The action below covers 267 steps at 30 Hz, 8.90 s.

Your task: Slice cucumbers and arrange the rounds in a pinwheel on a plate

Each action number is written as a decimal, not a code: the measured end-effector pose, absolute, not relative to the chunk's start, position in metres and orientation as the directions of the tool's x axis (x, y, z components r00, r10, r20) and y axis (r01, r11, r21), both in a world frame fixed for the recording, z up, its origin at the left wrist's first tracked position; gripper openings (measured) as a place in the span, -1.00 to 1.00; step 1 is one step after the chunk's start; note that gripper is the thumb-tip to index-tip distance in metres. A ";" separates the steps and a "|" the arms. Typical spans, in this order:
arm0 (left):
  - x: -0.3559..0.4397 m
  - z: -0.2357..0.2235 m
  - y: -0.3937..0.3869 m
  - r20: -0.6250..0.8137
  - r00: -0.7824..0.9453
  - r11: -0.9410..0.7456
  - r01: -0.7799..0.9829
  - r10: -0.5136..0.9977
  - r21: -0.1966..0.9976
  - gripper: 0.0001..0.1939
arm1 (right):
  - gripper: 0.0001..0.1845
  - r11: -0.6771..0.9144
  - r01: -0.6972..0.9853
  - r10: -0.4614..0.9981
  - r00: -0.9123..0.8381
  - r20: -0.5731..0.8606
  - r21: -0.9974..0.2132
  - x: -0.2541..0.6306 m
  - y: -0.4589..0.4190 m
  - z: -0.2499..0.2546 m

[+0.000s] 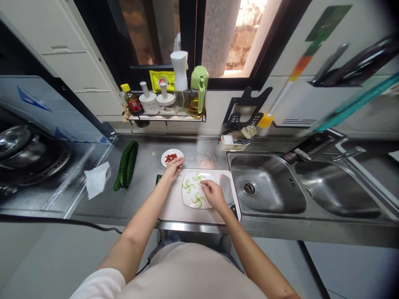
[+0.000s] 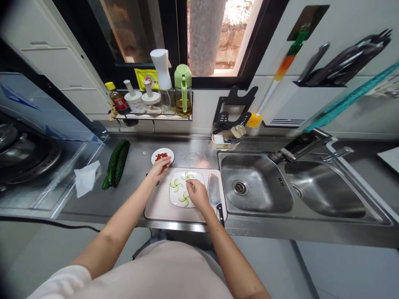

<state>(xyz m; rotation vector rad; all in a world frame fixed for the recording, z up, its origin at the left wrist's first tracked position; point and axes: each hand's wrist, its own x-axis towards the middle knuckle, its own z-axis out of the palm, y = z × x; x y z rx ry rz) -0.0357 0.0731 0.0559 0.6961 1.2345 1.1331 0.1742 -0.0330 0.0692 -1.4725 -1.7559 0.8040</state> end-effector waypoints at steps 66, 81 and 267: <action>0.040 0.044 0.048 -0.250 0.027 0.078 0.913 0.968 0.400 -0.86 | -0.72 0.214 0.949 0.945 -0.261 -0.197 -0.231 0.170 0.041 0.041; 0.042 0.040 0.048 -0.223 0.038 0.051 0.924 0.974 0.379 -0.86 | -0.76 0.216 0.948 0.949 -0.260 -0.178 -0.233 0.169 0.043 0.044; 0.071 0.041 0.003 -0.274 0.159 0.060 0.758 0.948 0.650 -0.90 | -0.78 0.142 0.914 0.982 -0.178 -0.061 -0.380 0.224 -0.021 0.031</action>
